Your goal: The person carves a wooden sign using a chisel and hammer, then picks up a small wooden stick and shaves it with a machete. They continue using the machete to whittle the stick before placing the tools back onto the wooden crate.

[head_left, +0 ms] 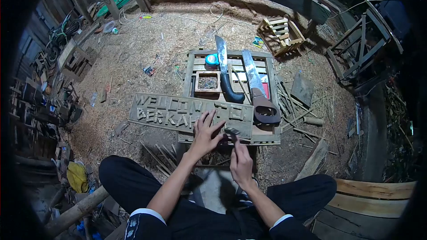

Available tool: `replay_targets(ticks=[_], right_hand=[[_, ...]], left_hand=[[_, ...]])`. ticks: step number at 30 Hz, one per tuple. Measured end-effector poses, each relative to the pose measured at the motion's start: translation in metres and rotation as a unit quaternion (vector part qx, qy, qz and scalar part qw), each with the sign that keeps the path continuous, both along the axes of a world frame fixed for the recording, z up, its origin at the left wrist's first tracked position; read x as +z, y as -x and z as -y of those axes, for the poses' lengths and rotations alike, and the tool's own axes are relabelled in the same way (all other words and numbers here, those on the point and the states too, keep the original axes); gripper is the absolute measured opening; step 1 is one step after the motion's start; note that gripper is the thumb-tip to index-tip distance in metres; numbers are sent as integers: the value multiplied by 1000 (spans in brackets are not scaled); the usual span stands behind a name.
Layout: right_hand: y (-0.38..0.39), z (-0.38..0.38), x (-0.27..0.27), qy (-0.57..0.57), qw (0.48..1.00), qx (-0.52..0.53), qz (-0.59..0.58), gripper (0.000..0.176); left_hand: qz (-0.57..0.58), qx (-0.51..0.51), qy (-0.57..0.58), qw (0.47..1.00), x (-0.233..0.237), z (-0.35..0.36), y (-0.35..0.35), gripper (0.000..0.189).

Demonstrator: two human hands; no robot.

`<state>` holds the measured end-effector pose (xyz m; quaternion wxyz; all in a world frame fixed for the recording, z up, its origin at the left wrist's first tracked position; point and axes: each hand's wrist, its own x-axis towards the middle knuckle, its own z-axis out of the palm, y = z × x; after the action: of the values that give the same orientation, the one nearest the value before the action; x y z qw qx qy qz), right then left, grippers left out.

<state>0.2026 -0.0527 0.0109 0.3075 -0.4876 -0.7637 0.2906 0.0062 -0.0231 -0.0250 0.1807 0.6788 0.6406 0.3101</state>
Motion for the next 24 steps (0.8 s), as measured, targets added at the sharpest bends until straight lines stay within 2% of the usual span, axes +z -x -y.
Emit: replay_targets(ticks=[3,8,12,15,19,22,23,24], right_hand=[[-7,-1,2,-60,998,-27,5,62],[-3,1,3,-16,997,21,66,61],[-7,2,1,-101,995,-24,0,69],[-2,-2,12,-24,993,34,110,69],[-6,0,17,-71,997,24,19,71],[-4,2,14,-74,996,30,32,69],[-1,0,15,-2,992,32,123,65],[-1,-1,16,-3,992,31,121,65]], left_hand=[[0,-4,-5,1000,-2,-1,1,61],[-2,-22,19,1000,1,-1,8,70],[-2,-34,29,999,7,-4,12,64],[-6,-34,29,999,6,-7,9,57],[1,-23,25,999,4,-6,12,51],[-11,-26,25,999,6,-5,8,50],[-9,-27,20,999,6,-6,8,51],[-7,-28,15,999,5,-6,9,52]])
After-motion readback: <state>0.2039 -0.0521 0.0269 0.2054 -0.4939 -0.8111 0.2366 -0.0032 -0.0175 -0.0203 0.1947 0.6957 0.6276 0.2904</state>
